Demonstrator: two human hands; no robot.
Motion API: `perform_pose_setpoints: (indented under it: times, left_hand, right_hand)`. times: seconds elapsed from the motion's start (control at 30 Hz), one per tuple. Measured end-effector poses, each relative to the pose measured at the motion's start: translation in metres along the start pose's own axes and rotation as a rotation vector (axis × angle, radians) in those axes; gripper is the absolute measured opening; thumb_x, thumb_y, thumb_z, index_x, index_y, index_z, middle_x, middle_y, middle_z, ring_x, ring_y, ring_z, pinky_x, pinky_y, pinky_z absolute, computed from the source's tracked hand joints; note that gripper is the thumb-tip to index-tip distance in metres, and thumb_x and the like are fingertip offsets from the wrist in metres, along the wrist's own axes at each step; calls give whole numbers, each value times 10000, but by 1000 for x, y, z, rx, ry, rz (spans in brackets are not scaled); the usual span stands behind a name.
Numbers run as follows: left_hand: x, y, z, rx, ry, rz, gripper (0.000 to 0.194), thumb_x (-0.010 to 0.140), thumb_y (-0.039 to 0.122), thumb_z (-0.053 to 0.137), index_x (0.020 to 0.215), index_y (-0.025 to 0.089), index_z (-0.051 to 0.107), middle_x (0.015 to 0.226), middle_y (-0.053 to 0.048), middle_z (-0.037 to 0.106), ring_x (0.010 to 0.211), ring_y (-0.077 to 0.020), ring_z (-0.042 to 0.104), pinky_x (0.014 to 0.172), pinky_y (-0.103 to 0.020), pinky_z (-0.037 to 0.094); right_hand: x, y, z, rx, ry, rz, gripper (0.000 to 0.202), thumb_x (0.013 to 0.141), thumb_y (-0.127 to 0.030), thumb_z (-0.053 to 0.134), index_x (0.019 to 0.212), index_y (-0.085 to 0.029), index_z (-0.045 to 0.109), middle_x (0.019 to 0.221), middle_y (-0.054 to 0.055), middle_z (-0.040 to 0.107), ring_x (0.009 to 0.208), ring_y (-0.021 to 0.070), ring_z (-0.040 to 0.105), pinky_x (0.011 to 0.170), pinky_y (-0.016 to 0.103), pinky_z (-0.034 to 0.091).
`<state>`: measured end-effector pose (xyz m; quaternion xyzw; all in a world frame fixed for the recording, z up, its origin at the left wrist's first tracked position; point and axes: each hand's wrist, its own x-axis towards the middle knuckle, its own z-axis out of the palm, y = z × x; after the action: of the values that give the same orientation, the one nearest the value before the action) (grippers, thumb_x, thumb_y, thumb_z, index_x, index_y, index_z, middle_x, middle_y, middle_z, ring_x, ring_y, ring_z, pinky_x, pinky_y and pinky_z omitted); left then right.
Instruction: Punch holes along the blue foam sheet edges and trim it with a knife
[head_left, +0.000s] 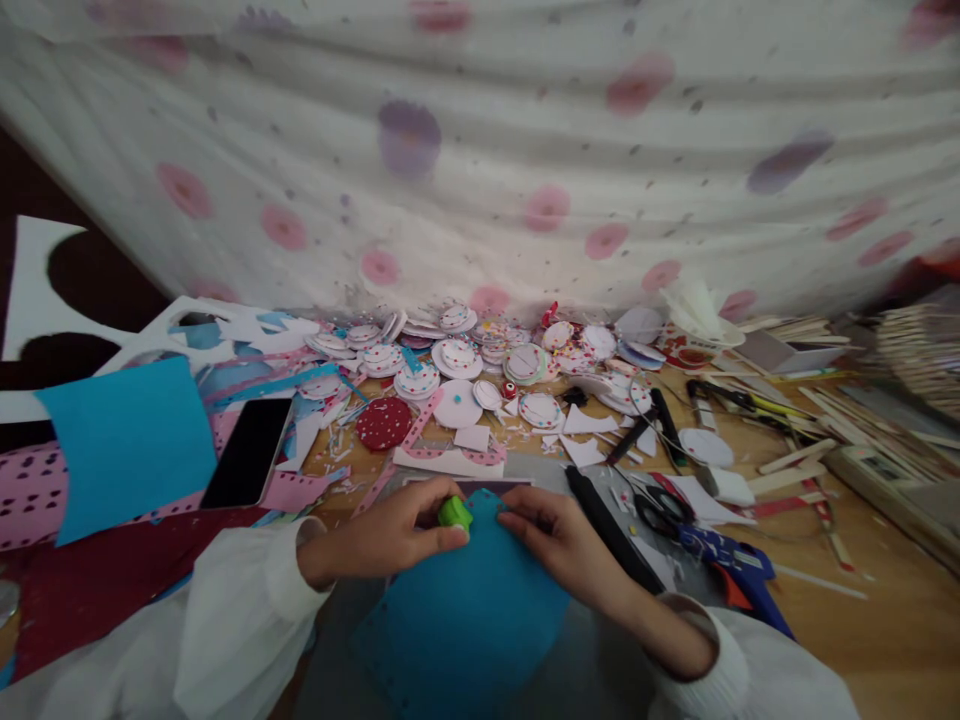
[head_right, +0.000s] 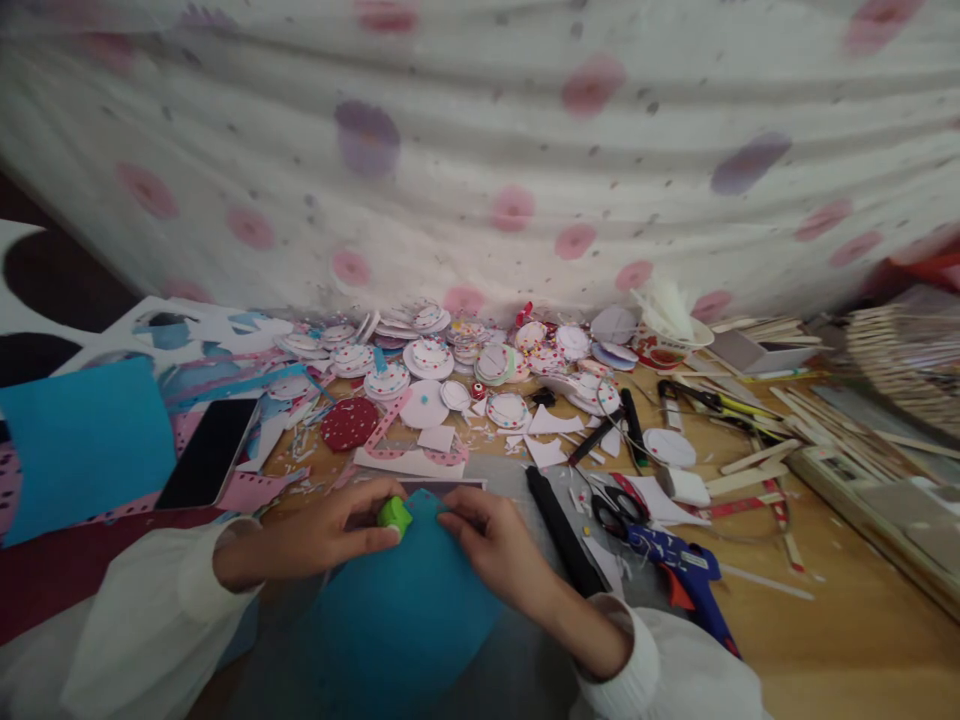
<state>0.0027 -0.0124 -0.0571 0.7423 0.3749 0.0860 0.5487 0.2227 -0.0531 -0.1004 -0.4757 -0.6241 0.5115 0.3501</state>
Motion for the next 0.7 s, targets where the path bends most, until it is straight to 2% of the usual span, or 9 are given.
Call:
perform_pose_setpoints:
  times: [0.1,0.2,0.33,0.4,0.47,0.53,0.6,0.7]
  left_hand:
    - [-1,0,3,64,31,-8,306,856,422,509,1012,159,512,849,-13,525,767,-161,525,684,-274,444]
    - [-2,0,7,160,103,-26,261,862,389,515,994,164,531,848,-14,543,778,-164,518,696,-276,432]
    - [-1,-1,10,177,140,-34,224,858,364,527,957,164,543,824,-10,558,768,-162,531,684,-265,427]
    - [0,-1,10,177,141,-18,214,851,363,533,919,161,545,790,-5,550,733,-155,524,651,-255,419]
    - [0,0,10,204,131,10,206,847,355,537,898,156,554,778,-8,558,710,-152,518,632,-254,413]
    - [-1,2,10,237,115,46,197,844,320,540,937,149,574,812,-26,592,726,-159,531,648,-262,418]
    - [-2,5,12,253,108,82,222,836,277,545,1009,143,587,872,-48,627,772,-173,556,684,-273,428]
    - [-2,4,16,268,137,115,242,827,248,553,1039,140,599,896,-60,643,795,-180,568,696,-278,429]
  right_hand:
    - [0,0,0,15,-6,-1,179,857,-337,532,811,-182,607,711,15,591,653,156,530,574,251,396]
    - [0,2,1,24,-9,2,168,853,-331,542,799,-183,600,694,6,582,636,150,528,559,247,395]
    - [-1,6,1,-2,-10,-6,169,865,-336,555,815,-186,612,730,19,622,673,161,577,590,259,441]
    - [0,3,0,34,-29,-14,197,855,-361,599,954,-191,624,864,43,672,787,182,629,679,281,491]
    - [3,-4,1,66,-85,-45,398,801,-383,690,1143,-206,589,1087,72,676,989,213,632,846,325,499]
    - [7,-12,2,38,-152,-85,586,725,-389,776,1240,-215,559,1232,82,637,1131,239,584,979,364,444]
    - [11,-17,5,-3,-202,-108,573,700,-394,800,1204,-203,605,1209,75,662,1123,249,592,991,370,433]
    - [16,-17,10,-14,-203,-128,435,719,-403,785,1076,-177,680,1065,59,722,1014,243,637,912,343,470]
